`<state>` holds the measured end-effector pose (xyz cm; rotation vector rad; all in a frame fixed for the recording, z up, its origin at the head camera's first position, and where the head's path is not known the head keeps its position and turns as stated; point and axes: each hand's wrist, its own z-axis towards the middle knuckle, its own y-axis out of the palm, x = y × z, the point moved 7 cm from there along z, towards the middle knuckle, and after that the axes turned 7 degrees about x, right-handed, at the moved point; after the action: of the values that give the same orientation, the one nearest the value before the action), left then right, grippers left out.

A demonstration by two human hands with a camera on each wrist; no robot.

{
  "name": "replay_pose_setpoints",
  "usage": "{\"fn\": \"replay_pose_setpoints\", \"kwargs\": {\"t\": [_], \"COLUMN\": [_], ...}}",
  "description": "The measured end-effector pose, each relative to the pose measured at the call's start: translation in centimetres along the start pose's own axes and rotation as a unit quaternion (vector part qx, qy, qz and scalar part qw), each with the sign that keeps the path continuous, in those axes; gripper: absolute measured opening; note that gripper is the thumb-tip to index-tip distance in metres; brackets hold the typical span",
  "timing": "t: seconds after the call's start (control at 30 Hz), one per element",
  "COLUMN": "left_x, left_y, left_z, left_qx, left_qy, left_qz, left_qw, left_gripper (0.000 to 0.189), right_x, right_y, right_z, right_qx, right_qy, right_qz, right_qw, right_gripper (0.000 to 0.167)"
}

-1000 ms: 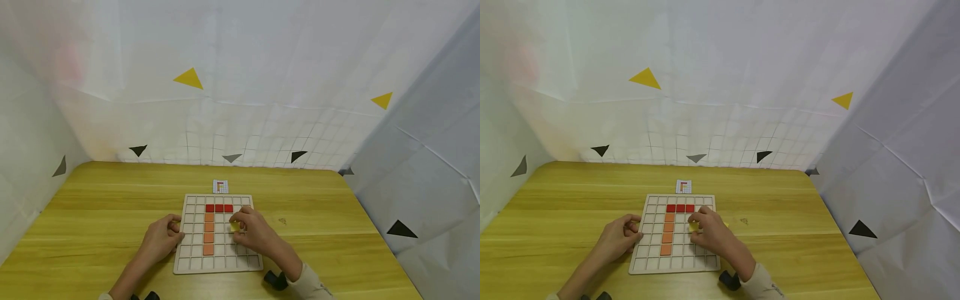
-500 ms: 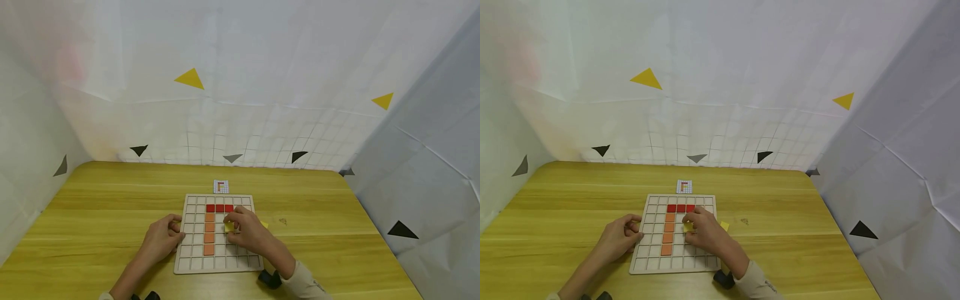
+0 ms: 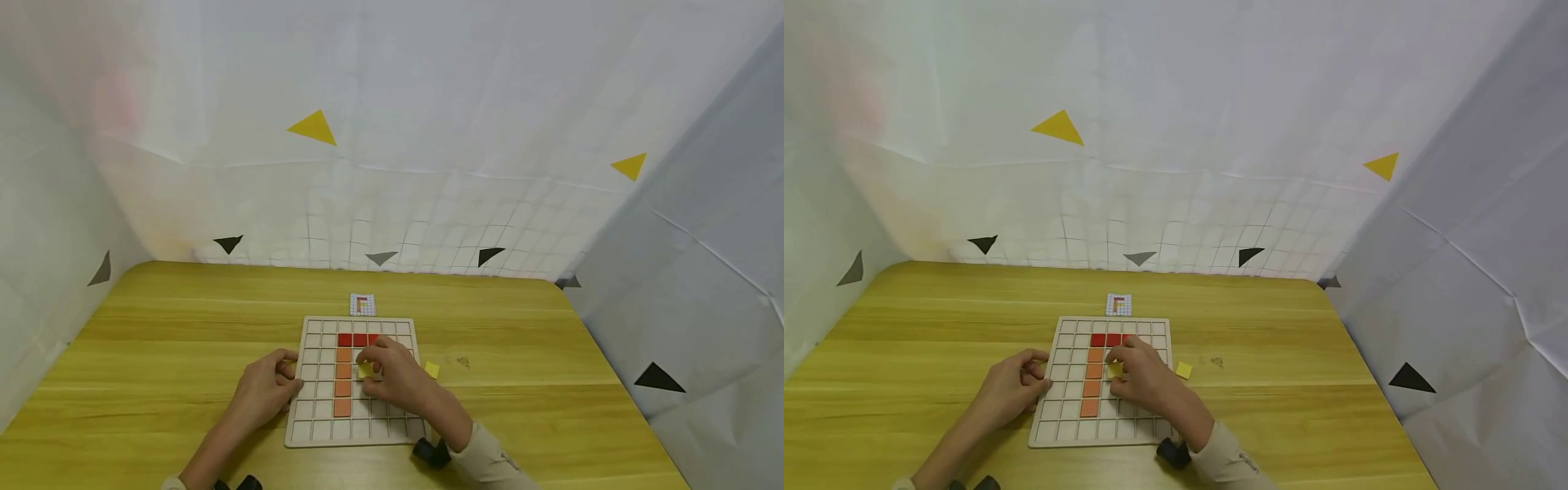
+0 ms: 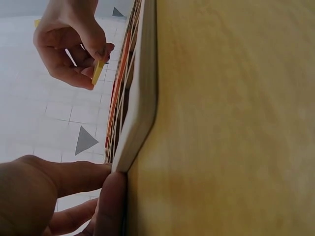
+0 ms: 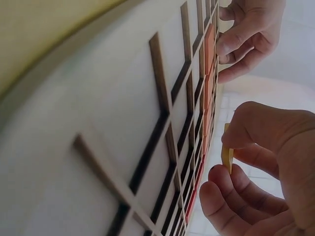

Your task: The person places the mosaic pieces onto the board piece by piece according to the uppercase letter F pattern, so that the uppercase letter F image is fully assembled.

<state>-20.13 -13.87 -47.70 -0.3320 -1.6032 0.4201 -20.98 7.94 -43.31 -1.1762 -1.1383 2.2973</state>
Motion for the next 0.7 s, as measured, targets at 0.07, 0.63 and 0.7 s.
{"fn": "replay_pose_setpoints", "kwargs": {"t": [0.07, 0.63, 0.7], "left_x": [0.0, 0.1, 0.2], "left_y": [0.0, 0.0, -0.1], "left_z": [0.0, -0.1, -0.1], "left_qx": [-0.001, 0.002, 0.003], "left_qy": [-0.002, -0.003, -0.003], "left_qz": [-0.001, 0.003, 0.004], "left_qw": [1.0000, 1.0000, 1.0000], "left_gripper": [0.042, 0.041, 0.041], "right_x": [0.1, 0.8, 0.9], "right_y": [0.2, 1.5, 1.5], "right_z": [0.1, 0.7, 0.7], "right_qx": [-0.003, -0.017, -0.016], "right_qy": [0.001, 0.020, 0.023], "right_qz": [0.000, -0.001, -0.003], "right_qw": [1.0000, 0.9997, 0.9996], "right_gripper": [0.028, 0.026, 0.026]}}
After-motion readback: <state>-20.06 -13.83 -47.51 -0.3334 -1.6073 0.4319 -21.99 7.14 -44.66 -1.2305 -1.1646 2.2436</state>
